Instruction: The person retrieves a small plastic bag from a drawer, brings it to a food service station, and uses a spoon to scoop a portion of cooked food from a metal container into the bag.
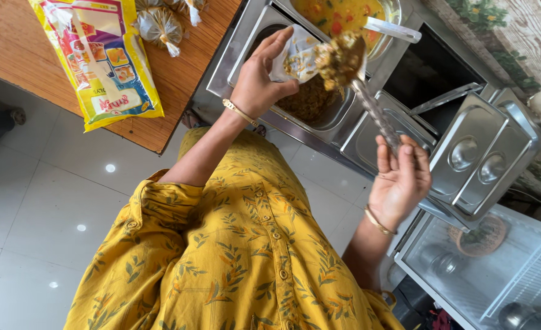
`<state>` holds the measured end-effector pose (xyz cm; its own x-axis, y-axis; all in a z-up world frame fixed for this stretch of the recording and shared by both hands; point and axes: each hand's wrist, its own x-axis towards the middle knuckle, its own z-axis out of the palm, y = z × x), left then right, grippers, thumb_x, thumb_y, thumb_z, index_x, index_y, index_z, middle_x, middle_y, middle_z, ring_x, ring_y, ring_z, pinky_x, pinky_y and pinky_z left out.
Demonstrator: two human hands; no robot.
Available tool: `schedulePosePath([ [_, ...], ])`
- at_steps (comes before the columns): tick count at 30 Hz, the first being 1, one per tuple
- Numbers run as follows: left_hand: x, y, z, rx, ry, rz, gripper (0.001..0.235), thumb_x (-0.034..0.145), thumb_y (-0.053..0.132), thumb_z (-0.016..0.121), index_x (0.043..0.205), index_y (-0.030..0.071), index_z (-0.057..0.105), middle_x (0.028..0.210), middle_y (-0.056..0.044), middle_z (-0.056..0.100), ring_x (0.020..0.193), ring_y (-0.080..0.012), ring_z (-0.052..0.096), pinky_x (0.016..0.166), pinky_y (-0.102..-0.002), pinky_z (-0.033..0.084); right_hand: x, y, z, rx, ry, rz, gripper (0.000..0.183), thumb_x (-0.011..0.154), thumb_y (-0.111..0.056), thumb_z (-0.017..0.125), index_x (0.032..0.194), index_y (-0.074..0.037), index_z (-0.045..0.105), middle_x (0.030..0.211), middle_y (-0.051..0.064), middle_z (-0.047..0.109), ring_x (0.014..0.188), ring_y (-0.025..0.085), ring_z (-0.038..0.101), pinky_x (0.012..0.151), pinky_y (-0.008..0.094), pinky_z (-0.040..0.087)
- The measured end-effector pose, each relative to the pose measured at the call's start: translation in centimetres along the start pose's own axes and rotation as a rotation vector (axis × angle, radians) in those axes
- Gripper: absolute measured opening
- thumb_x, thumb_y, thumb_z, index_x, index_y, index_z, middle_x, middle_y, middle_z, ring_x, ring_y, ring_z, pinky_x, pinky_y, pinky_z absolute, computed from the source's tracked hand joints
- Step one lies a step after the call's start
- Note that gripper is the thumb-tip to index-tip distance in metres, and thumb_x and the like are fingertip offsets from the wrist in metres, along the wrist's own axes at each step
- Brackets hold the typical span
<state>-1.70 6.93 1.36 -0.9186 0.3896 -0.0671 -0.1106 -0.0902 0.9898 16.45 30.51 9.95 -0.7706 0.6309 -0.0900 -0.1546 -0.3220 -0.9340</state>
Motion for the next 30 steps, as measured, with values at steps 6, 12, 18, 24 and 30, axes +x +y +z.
schedulePosePath([
  [6,-0.1,-0.1,0.8,0.081,0.030,0.029,0.093,0.076,-0.004,0.081,0.159,0.010,0.042,0.160,-0.007,0.047,0.144,-0.0199,0.051,0.120,-0.032,0.043,-2.1,3.3,3.4,-0.308,-0.109,-0.304,0.015,0.107,0.002,0.057,0.120,0.005,0.064,0.115,0.023,0.071,0.109,0.035,0.074,0.094,0.038,0.065],
  [12,-0.2,-0.1,0.7,0.125,0.055,-0.053,0.089,0.074,0.002,0.081,0.155,0.012,0.046,0.156,-0.005,0.052,0.134,-0.0160,0.058,0.106,-0.027,0.049,-1.6,3.8,2.3,-0.305,-0.067,-0.306,0.014,0.106,0.005,0.057,0.119,0.006,0.064,0.112,0.025,0.072,0.106,0.036,0.075,0.091,0.039,0.065],
  [18,-0.6,-1.1,0.3,-0.033,0.070,-0.014,0.085,0.076,-0.007,0.078,0.154,0.006,0.048,0.156,-0.007,0.051,0.141,-0.0186,0.054,0.118,-0.028,0.046,0.9,3.5,-2.4,-0.012,0.068,0.009,0.012,0.102,0.006,0.061,0.113,0.008,0.067,0.110,0.026,0.072,0.099,0.036,0.076,0.086,0.036,0.066],
  [24,-1.6,-1.1,0.9,-0.355,0.064,-0.086,0.075,0.080,-0.012,0.077,0.150,0.003,0.053,0.150,-0.007,0.057,0.131,-0.0185,0.063,0.114,-0.032,0.053,2.2,9.0,-3.4,-0.601,0.108,0.033,0.015,0.098,-0.008,0.065,0.108,0.001,0.070,0.109,0.016,0.071,0.092,0.025,0.077,0.077,0.029,0.063],
  [30,-3.7,0.4,2.1,-0.683,0.089,-0.151,0.067,0.082,-0.008,0.079,0.145,0.002,0.057,0.142,-0.008,0.064,0.124,-0.0179,0.065,0.106,-0.033,0.058,0.1,9.2,2.1,-0.709,-0.209,0.107,0.019,0.102,-0.017,0.065,0.115,-0.007,0.073,0.117,0.009,0.071,0.097,0.019,0.067,0.078,0.033,0.053],
])
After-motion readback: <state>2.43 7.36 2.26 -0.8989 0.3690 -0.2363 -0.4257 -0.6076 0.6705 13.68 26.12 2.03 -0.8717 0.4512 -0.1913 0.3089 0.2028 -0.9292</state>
